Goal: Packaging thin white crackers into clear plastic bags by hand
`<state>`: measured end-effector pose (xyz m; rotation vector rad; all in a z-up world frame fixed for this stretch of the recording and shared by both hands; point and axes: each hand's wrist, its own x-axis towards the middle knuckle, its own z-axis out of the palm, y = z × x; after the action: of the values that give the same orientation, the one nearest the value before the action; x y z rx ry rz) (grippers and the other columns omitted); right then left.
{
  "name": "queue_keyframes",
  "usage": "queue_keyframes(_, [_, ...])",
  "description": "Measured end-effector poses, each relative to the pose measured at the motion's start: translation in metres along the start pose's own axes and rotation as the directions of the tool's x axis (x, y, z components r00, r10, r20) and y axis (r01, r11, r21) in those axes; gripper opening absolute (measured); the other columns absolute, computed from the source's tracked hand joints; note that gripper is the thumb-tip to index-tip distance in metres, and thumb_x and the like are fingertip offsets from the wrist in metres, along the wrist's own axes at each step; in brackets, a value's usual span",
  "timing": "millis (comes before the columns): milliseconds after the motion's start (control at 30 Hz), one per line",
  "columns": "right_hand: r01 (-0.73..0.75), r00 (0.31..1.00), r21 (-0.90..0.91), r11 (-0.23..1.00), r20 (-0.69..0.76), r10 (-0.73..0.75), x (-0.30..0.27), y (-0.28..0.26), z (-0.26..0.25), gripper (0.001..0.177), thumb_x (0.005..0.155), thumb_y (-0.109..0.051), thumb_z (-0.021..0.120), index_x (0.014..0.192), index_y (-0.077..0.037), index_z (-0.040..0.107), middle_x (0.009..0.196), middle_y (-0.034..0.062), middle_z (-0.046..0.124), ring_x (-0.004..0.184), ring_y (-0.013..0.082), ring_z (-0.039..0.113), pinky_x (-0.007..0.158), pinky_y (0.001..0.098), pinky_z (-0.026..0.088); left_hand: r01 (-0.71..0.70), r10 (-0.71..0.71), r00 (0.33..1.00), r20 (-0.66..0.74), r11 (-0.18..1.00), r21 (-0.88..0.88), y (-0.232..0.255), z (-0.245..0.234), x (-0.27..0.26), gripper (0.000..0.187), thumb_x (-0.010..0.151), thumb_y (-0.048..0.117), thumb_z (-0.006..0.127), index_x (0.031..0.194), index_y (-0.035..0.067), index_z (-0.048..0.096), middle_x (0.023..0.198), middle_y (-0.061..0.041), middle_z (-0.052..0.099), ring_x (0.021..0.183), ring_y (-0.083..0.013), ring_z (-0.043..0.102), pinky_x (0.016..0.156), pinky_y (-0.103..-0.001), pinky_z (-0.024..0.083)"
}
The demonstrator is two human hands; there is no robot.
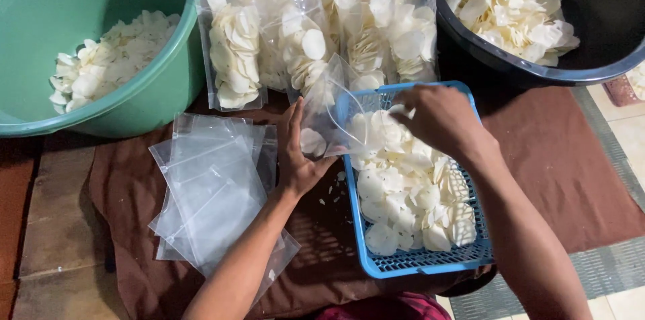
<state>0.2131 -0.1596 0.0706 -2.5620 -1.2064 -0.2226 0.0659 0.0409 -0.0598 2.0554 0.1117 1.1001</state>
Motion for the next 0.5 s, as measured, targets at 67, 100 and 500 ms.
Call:
queue_keyframes(67, [-0.085, 0.833, -0.089, 0.992, 0.54, 0.12, 0.007, 0.006, 0.019, 0.038, 0.091, -0.04, 0.071, 0.121, -0.018, 0.077, 0.113, 0.0116, 0.079, 0.105, 0.0402, 0.074, 0.09, 0.0544, 0.06, 0.024, -0.024, 1.0, 0.004, 0.999, -0.031, 0.001, 0.0, 0.0, 0.108, 0.069, 0.053, 0.091, 0.155, 0.009, 0.041, 0.145, -0.017, 0.049, 0.137, -0.0355, 0.048, 0.115, -0.052, 0.04])
queue_keyframes(100, [-0.089, 0.833, -0.089, 0.992, 0.539, 0.123, 0.007, 0.008, 0.026, 0.038, 0.091, -0.04, 0.071, 0.121, -0.018, 0.077, 0.113, 0.0116, 0.079, 0.105, 0.0402, 0.074, 0.09, 0.0544, 0.06, 0.023, -0.023, 1.0, 0.007, 0.999, -0.032, 0.001, 0.001, -0.001, 0.108, 0.069, 0.053, 0.091, 0.155, 0.009, 0.041, 0.145, -0.017, 0.049, 0.137, -0.0355, 0.048, 0.115, -0.052, 0.04])
queue_keyframes(500, [0.101, 0.932, 0.143, 0.985, -0.361, -0.044, -0.004, -0.013, -0.009, 0.018, 0.09, -0.012, 0.074, 0.076, -0.01, 0.064, 0.064, 0.0076, 0.058, 0.059, 0.0328, 0.065, 0.057, 0.0398, 0.052, 0.022, -0.022, 1.0, 0.003, 1.0, -0.009, -0.001, 0.002, -0.001, 0.104, 0.073, 0.051, 0.088, 0.156, 0.009, 0.041, 0.147, -0.017, 0.048, 0.137, -0.0365, 0.048, 0.115, -0.053, 0.04])
